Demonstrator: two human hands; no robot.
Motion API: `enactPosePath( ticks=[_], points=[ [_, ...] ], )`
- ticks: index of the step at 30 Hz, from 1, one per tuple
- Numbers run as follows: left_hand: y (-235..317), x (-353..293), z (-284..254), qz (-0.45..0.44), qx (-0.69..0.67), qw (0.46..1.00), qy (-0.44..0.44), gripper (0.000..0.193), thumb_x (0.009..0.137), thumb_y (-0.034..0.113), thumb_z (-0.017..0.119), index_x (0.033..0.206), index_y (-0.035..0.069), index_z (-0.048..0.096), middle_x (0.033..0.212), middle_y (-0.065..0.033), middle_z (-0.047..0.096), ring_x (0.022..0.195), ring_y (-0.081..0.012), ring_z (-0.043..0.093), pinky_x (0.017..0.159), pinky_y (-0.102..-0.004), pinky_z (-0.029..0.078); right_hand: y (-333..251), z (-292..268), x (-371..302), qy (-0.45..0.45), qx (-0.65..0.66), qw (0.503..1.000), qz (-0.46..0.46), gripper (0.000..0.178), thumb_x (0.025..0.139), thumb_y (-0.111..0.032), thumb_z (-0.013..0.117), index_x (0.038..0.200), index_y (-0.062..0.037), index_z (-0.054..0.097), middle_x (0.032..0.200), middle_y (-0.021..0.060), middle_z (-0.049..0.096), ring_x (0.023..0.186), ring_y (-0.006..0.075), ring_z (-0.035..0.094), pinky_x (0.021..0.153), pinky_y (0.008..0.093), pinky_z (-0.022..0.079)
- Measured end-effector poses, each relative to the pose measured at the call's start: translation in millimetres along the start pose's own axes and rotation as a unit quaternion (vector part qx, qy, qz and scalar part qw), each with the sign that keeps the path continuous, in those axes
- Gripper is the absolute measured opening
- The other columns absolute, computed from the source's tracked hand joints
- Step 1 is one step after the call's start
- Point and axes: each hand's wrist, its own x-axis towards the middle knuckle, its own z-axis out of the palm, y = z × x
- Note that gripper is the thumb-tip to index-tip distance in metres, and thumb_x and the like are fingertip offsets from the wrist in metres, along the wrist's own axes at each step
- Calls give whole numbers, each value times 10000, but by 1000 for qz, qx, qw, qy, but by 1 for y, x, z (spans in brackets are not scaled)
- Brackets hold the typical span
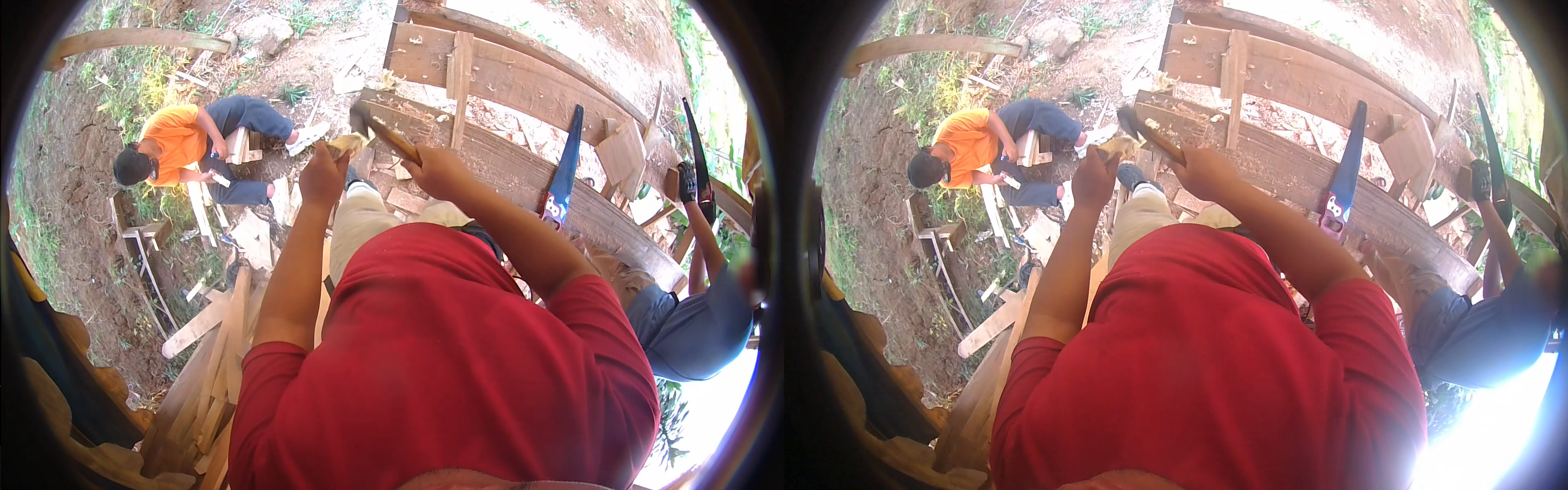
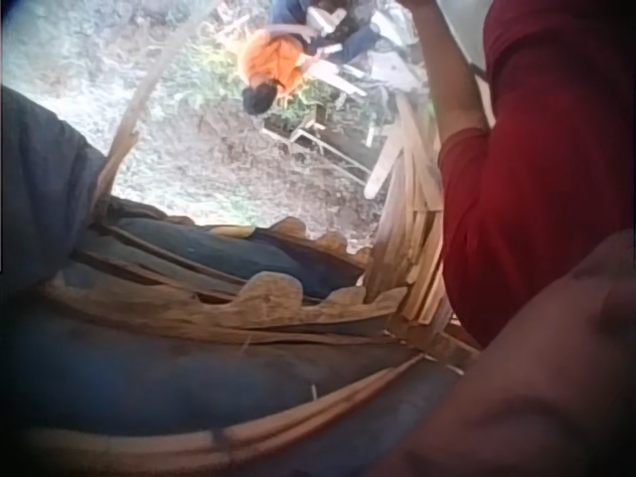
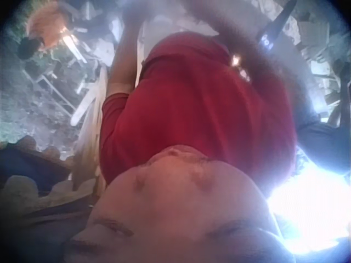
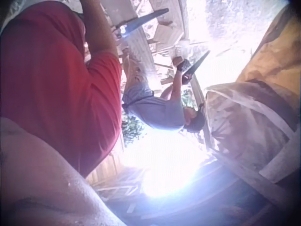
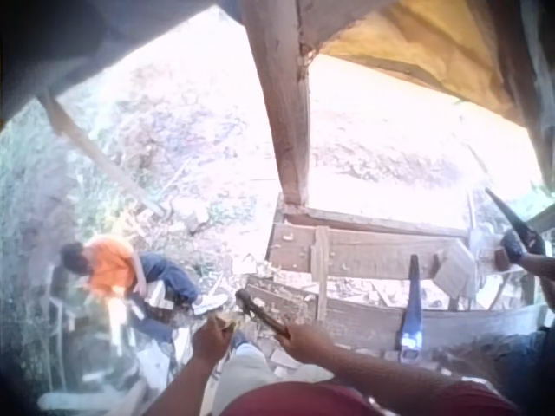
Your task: The person shapes a piece of wood using a small axe, striking the end of the wood repeatedly to taper it while other individuals work nearby.
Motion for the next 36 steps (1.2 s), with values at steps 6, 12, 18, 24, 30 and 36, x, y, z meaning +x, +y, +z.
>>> enactPosePath(
  ticks=[6,12,18,24,30,36],
  points=[
    [-4,-6,6,12,-21,999,44,504,1033,484,674,1187,28,524,928,-258,753,869,-492,739,722,-578,573,1,-11,6,40,-11,999,-11,411,1056,-406,622,1169,-14,664,978,262,748,960,495,708,853,589,534],
    [-6,-9,5,-28,4,999,-25,595,1052,505,649,1277,-35,544,994,-299,737,905,-512,724,759,-571,569,3,10,-2,-24,-40,999,-19,354,1051,-393,632,1147,-54,666,951,241,749,904,474,721,818,584,541],
    [-10,-11,11,-14,-27,999,38,580,1042,497,663,1256,-30,548,927,-290,735,871,-513,724,731,-582,567,-45,-4,-11,22,-56,996,-70,340,1049,-407,642,1130,-78,662,959,216,753,921,456,729,812,585,545],
    [5,-14,4,-35,9,999,6,486,1035,475,677,1173,32,530,888,-229,764,833,-467,752,711,-566,585,3,9,7,49,-81,995,-27,332,1028,-382,688,1066,-55,652,897,239,735,858,477,709,762,591,532],
    [-4,-16,12,-35,7,999,30,528,1040,508,655,1179,17,522,872,-233,759,810,-479,748,693,-574,579,-38,-13,-12,35,-43,997,-44,352,1052,-399,629,1148,-61,646,973,232,755,929,466,722,815,581,549],
    [-7,-14,16,-18,14,998,50,537,1044,520,646,1174,14,521,874,-231,762,797,-480,750,678,-573,585,-6,17,-2,14,-87,996,-21,345,1038,-417,651,1113,-80,657,912,223,743,861,471,717,754,582,539]
  ],
)
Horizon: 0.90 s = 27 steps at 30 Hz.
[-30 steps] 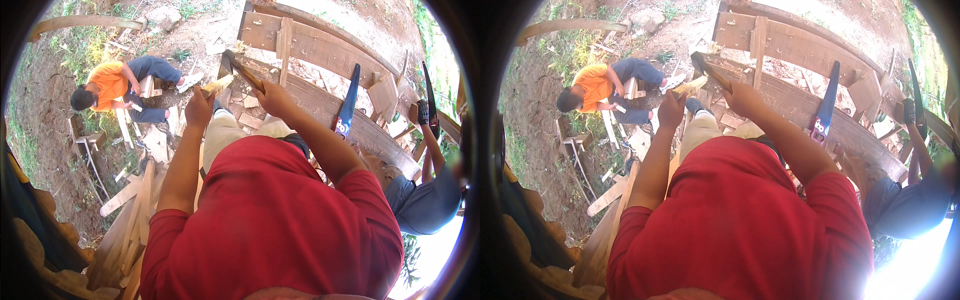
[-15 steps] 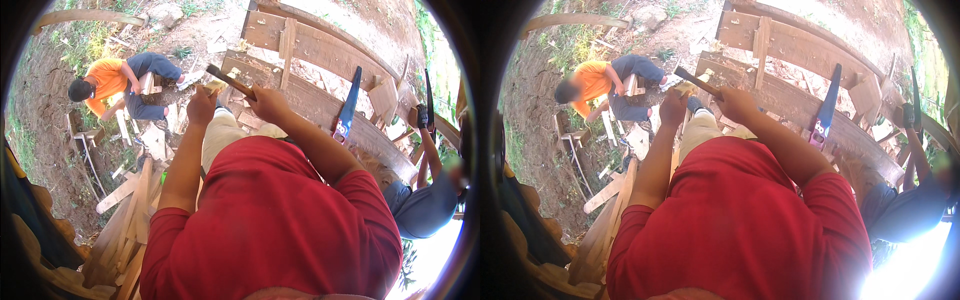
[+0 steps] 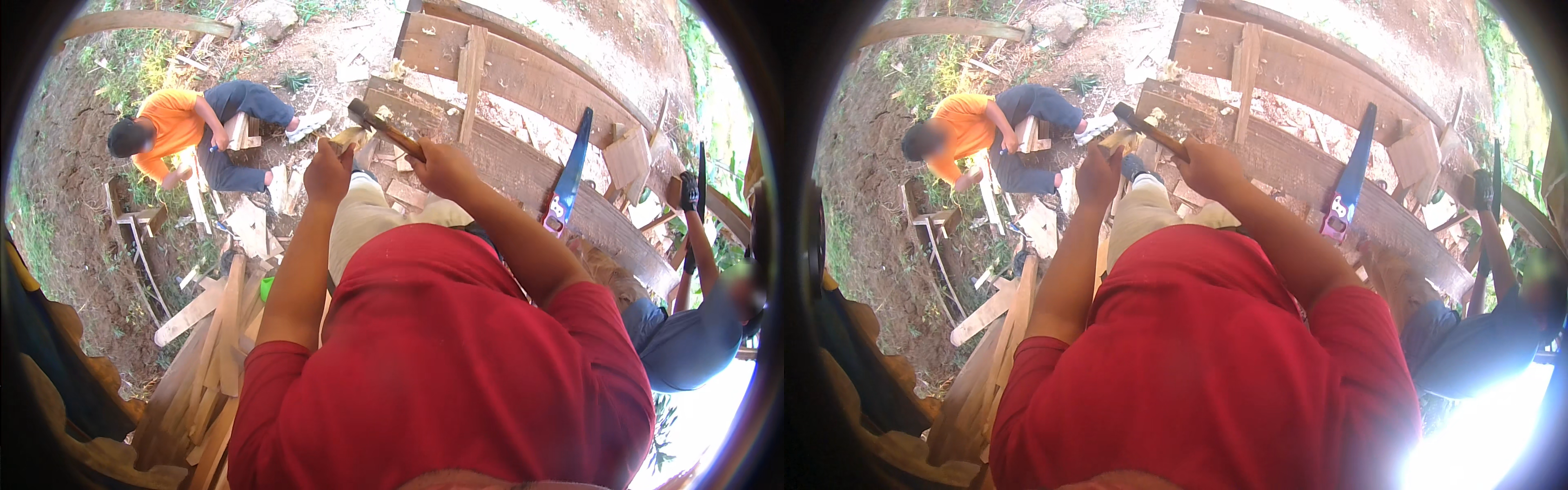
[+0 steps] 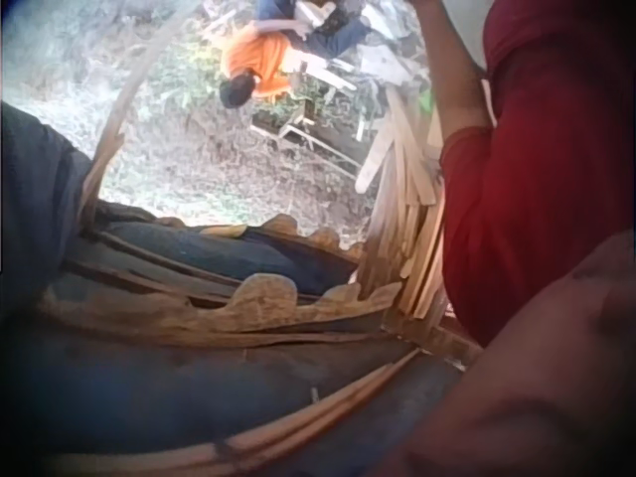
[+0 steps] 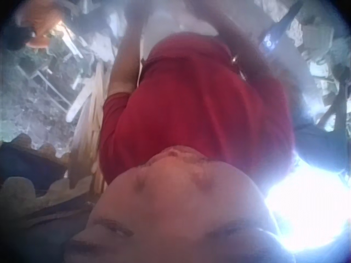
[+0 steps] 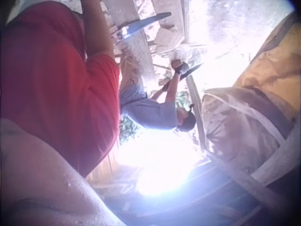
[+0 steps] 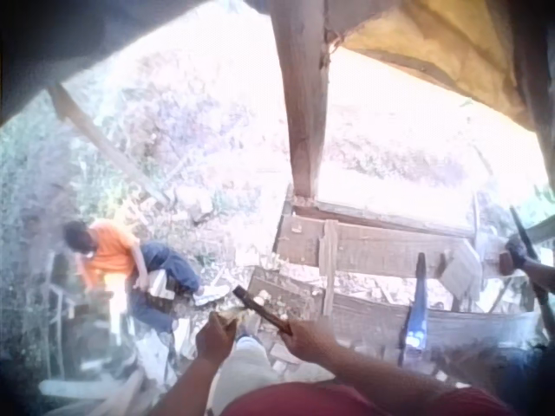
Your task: The person shapes a piece of wood using a small axe, striking the end of the wood repeatedly to taper it while other individuals work nearby.
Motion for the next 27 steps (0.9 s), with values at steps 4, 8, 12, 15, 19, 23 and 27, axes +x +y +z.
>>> enactPosePath(
  ticks=[4,8,12,15,19,23,27],
  points=[
    [-2,1,0,-13,5,1000,-2,520,1042,513,650,1150,21,519,865,-238,761,793,-481,748,680,-572,584,-34,-23,-3,23,25,999,-42,350,1028,-417,660,1129,-82,658,934,218,751,874,468,724,769,583,544],
    [5,5,-3,7,-19,1000,-10,490,1037,490,670,1127,31,525,853,-237,763,786,-474,751,682,-571,587,-11,-9,-4,41,42,997,-52,335,1033,-408,673,1070,-75,650,879,228,734,848,471,711,742,592,530],
    [-2,-3,3,7,-29,1000,0,485,1032,488,676,1126,34,534,860,-225,766,785,-467,752,691,-573,586,-5,-11,6,33,2,997,-64,312,1021,-376,694,1042,-68,646,866,229,730,839,468,712,736,584,531],
    [1,4,0,-13,-16,1000,-9,488,1026,497,682,1120,40,538,858,-224,764,790,-468,752,698,-575,588,-39,-32,-3,32,13,997,-75,313,1022,-378,684,1051,-68,657,896,223,740,852,467,721,753,587,541],
    [7,3,-6,-4,-9,1000,2,479,1024,493,685,1114,44,542,861,-225,761,810,-464,756,706,-567,590,-18,-17,-6,27,26,997,-62,320,1025,-388,672,1070,-71,668,915,219,746,870,464,729,769,585,552],
    [10,6,-5,-22,2,999,-23,455,1020,466,695,1104,43,552,871,-210,766,821,-461,757,718,-564,589,-6,-13,0,34,-28,998,-46,305,1023,-379,679,1039,-76,657,854,208,738,800,449,720,715,576,543],
    [6,4,-5,-12,-14,1000,-4,459,1017,462,698,1119,37,556,881,-206,770,820,-460,756,717,-558,587,-35,-27,-6,59,-11,994,-87,309,1021,-379,678,1042,-72,655,861,216,737,814,448,725,724,581,546]
  ],
)
